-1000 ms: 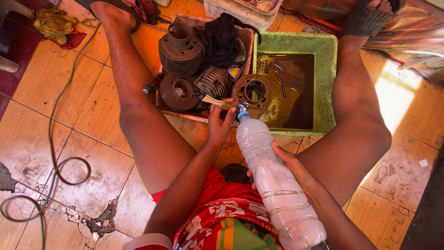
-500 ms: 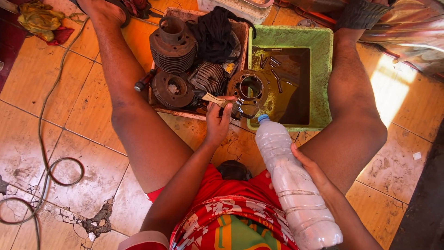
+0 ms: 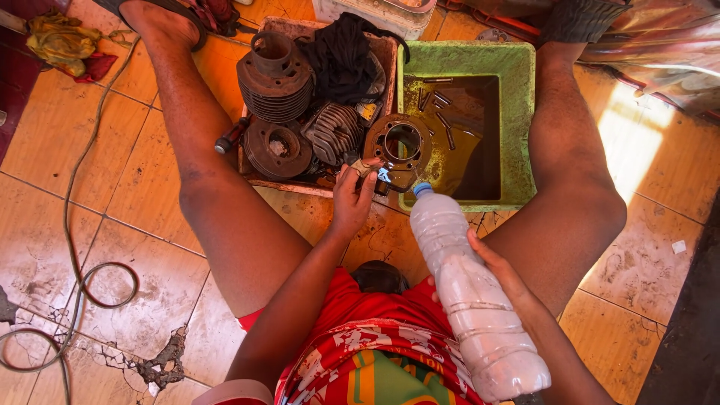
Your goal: Cleaning motorcycle engine components using solvent and a brush
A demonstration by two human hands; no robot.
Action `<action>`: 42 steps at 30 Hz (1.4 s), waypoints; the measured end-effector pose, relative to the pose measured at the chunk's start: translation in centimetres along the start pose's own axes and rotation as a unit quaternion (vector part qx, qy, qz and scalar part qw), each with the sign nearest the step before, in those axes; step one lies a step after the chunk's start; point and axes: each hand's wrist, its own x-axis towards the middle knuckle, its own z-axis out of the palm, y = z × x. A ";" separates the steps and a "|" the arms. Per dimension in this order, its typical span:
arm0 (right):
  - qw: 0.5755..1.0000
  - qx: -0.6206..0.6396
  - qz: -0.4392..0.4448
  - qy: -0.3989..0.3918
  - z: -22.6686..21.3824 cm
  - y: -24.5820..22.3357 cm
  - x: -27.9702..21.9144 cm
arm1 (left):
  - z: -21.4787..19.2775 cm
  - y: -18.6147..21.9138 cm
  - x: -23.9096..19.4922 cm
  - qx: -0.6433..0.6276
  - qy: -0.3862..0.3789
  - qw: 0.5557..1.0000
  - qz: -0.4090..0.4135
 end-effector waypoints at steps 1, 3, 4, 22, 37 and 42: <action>1.000 0.006 -0.010 0.005 0.6 -0.3 -0.7 | 0.0 -0.2 -0.1 0.010 -0.002 1.000 -0.001; 1.000 0.012 -0.022 0.010 1.3 -0.7 -1.3 | 0.0 -0.7 -0.3 0.020 -0.003 1.000 -0.002; 1.000 0.013 -0.025 0.003 1.4 -0.8 -1.3 | 0.1 -0.9 -0.4 0.022 -0.005 1.000 -0.006; 0.993 -0.093 -0.063 -0.025 -4.3 -3.9 6.4 | -0.4 -0.7 -0.7 0.059 -0.027 0.998 0.015; 0.339 -0.907 -0.175 0.179 1.5 -16.7 2.9 | -0.2 -2.3 -0.4 0.082 0.025 0.996 -0.035; 0.420 -0.736 -0.514 0.136 3.5 -19.6 2.5 | -0.3 -0.9 0.5 0.042 0.020 0.998 -0.047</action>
